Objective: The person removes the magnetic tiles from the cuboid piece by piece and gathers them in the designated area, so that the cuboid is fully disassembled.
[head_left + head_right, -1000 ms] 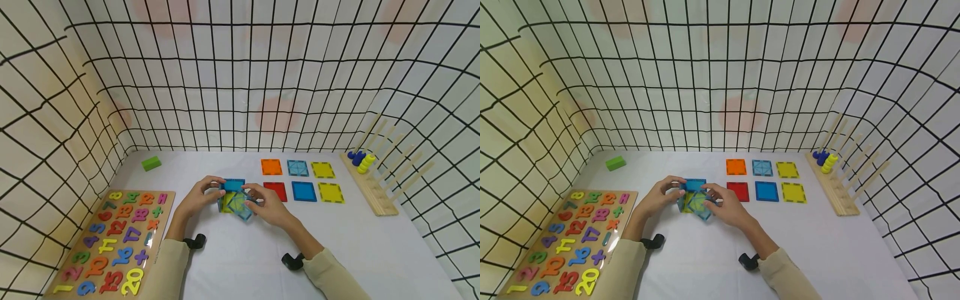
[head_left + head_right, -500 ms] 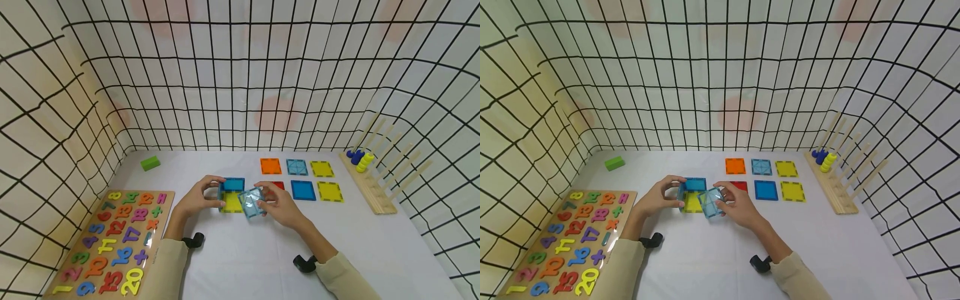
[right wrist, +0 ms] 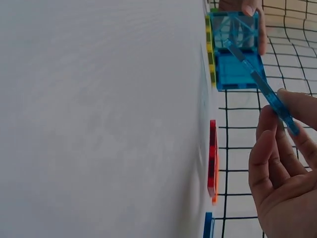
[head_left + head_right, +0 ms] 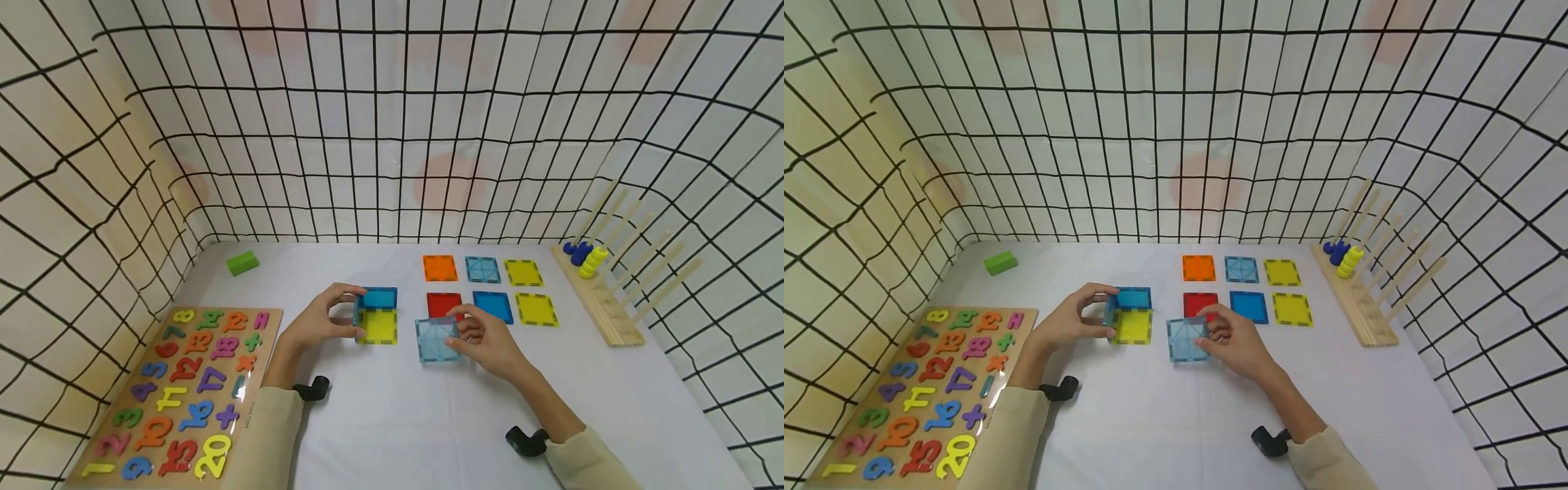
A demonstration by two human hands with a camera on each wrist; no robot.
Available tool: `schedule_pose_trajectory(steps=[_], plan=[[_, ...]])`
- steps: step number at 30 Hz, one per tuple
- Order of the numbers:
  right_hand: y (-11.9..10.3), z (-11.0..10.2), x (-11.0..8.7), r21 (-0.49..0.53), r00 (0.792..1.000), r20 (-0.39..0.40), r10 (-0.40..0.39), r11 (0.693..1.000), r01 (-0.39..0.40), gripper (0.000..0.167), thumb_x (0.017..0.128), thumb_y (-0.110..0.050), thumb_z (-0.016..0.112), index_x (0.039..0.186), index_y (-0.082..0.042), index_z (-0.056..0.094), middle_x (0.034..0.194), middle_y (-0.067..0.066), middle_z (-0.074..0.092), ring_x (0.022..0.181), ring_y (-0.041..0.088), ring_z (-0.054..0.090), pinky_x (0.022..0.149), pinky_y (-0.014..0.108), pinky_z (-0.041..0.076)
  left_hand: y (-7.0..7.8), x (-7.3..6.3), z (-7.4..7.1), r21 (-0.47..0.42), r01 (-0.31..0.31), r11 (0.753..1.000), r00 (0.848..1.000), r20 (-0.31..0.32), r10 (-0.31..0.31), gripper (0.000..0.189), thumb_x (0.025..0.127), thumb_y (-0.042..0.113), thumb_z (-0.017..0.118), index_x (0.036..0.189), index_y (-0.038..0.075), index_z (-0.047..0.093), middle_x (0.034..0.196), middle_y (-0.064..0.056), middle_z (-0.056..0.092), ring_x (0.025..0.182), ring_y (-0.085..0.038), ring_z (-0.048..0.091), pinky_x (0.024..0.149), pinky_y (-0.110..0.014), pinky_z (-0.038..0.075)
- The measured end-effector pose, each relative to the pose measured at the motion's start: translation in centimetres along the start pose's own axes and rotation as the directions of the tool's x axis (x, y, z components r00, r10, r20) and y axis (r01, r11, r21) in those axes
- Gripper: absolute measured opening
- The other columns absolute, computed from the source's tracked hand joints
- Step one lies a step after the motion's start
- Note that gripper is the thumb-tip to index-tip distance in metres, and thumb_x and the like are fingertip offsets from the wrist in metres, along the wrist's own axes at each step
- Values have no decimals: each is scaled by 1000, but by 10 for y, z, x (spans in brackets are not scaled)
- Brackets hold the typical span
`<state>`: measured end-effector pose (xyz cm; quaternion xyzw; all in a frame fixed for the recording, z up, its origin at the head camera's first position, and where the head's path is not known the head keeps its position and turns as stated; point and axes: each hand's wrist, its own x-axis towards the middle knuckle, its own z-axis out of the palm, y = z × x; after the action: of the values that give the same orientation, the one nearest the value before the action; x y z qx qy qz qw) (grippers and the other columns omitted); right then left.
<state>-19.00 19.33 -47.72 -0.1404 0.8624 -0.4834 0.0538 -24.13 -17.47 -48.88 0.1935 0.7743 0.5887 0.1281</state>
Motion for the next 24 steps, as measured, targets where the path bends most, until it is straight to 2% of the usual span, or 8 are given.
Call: schedule_pose_trajectory(steps=[6, 10, 18, 24], plan=[[10, -9, -6, 23, 995, 33, 91, 995, -92, 42, 90, -21, 82, 127, -21, 62, 95, 7, 69, 76, 21, 69, 71, 26, 61, 1, -1, 0, 3, 7, 1000, 1000, -5, -7, 74, 76, 13, 92, 141, 24, 57, 149, 8, 45, 144, -33, 41, 106, -48, 53], [15, -13, -7, 16, 989, 46, 143, 989, -144, 43, 89, -22, 82, 127, -18, 63, 97, 8, 71, 78, 20, 70, 72, 25, 61, 1, -1, 0, 8, 11, 1000, 1000, -6, -10, 74, 77, 14, 92, 142, 25, 57, 150, 9, 45, 144, -32, 41, 107, -48, 53], [25, -12, -5, -72, 978, 32, 208, 976, -205, 45, 84, -26, 86, 124, -13, 68, 100, 8, 65, 68, 20, 63, 59, 24, 56, 3, -2, 0, 4, 15, 1000, 1000, -5, -15, 73, 78, 15, 92, 142, 26, 57, 151, 9, 43, 145, -33, 41, 107, -49, 53], [27, -10, -4, -123, 970, 48, 239, 965, -232, 43, 83, -25, 88, 121, -12, 71, 99, 8, 63, 63, 20, 63, 58, 22, 52, 2, -1, 0, -5, 22, 1000, 1000, 1, -22, 74, 78, 15, 92, 142, 26, 57, 152, 9, 42, 145, -33, 40, 107, -48, 53]])
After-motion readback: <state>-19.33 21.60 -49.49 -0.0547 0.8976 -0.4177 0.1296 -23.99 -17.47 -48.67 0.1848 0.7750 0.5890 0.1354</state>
